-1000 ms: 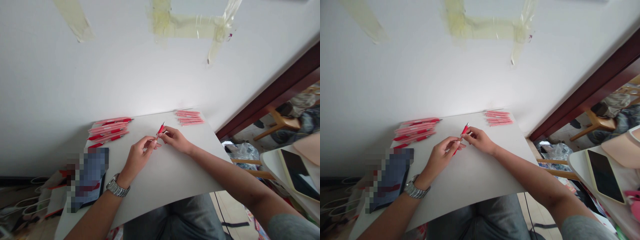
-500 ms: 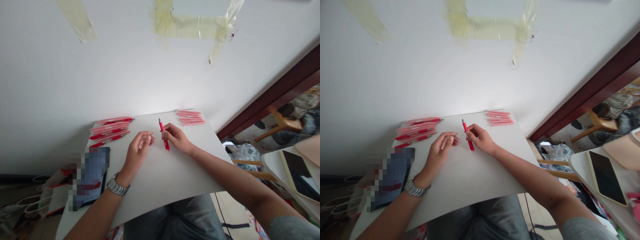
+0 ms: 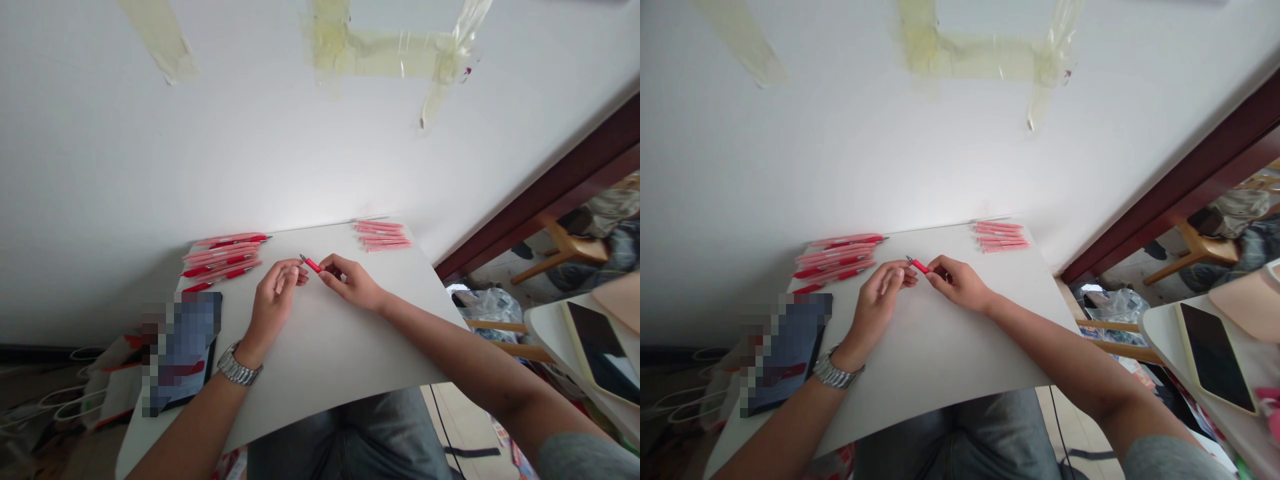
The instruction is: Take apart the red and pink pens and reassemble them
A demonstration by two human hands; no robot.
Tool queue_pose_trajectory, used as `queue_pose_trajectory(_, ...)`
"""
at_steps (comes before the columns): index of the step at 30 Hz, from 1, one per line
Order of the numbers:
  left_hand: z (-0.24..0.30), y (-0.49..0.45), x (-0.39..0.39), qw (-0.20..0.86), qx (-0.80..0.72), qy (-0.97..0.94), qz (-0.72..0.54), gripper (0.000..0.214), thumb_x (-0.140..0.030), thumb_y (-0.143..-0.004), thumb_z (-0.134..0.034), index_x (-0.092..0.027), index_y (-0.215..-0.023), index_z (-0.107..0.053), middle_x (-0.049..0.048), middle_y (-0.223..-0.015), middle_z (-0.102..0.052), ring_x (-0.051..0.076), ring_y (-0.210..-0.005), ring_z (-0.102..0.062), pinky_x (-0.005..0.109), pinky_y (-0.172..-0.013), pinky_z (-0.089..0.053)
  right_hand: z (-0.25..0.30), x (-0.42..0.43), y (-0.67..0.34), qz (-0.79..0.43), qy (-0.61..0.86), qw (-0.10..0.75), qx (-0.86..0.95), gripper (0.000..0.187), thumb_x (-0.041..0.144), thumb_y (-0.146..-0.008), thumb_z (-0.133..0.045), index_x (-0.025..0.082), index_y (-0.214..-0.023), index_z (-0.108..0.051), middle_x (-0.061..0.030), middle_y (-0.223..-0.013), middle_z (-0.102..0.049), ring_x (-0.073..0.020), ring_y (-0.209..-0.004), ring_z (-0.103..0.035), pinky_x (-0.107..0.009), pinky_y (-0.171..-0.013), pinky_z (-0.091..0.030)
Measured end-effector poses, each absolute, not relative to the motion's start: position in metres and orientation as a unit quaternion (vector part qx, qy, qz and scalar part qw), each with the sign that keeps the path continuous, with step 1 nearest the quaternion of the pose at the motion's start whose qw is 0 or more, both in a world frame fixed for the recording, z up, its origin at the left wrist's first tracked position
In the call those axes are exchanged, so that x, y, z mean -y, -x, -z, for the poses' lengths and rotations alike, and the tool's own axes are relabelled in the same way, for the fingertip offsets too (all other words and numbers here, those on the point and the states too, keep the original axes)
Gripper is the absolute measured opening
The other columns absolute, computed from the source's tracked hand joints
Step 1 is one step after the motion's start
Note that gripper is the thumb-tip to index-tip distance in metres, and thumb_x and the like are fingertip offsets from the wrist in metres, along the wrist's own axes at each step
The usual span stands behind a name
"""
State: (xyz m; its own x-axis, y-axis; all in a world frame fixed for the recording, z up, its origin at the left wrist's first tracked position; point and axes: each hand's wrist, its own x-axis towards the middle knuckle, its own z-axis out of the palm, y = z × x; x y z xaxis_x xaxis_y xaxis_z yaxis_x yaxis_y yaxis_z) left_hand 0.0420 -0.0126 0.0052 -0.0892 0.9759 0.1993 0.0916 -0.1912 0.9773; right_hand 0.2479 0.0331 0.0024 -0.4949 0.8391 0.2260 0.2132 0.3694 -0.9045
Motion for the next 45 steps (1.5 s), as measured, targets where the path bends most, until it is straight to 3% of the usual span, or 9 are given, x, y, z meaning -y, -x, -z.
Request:
queue_pose_trajectory(26,-0.008,-0.040,0.012,0.404,-0.518,-0.523,-0.543,0.042,-0.053,-0.101,-0.068,-0.017,-0.121,-0.072,0.0089,-0.105,-0.077,0.022,-0.095,-0.075,0.038,-0.094,-0.060,0.008,-0.037,-0.247,-0.405,0.330,0.352,0.777,0.025,0.043,-0.105,-0.061,0.020,-0.112,-0.068,-0.0026,-0.096,-0.070,-0.0133,-0.074,-0.055,-0.028,-0.073,-0.047)
queue_pose_trajectory(39,0.005,-0.040,0.009,0.486,-0.454,-0.486,-0.567,0.036,-0.048,-0.098,-0.074,-0.019,-0.117,-0.078,0.0105,-0.114,-0.078,0.021,-0.102,-0.074,0.037,-0.097,-0.061,0.002,-0.033,-0.246,-0.425,0.329,0.352,0.766,0.029,0.048,-0.106,-0.060,0.021,-0.113,-0.068,-0.0039,-0.100,-0.074,-0.0143,-0.078,-0.058,-0.028,-0.073,-0.048)
queue_pose_trajectory(45,0.003,-0.040,0.008,0.484,-0.462,-0.461,-0.583,0.040,-0.052,-0.095,-0.077,-0.018,-0.116,-0.079,0.0102,-0.110,-0.078,0.023,-0.105,-0.073,0.039,-0.098,-0.062,-0.009,-0.030,-0.248,-0.483,0.336,0.311,0.746,0.039,0.056,-0.108,-0.053,0.020,-0.113,-0.069,-0.0030,-0.092,-0.074,-0.0158,-0.081,-0.064,-0.029,-0.077,-0.050)
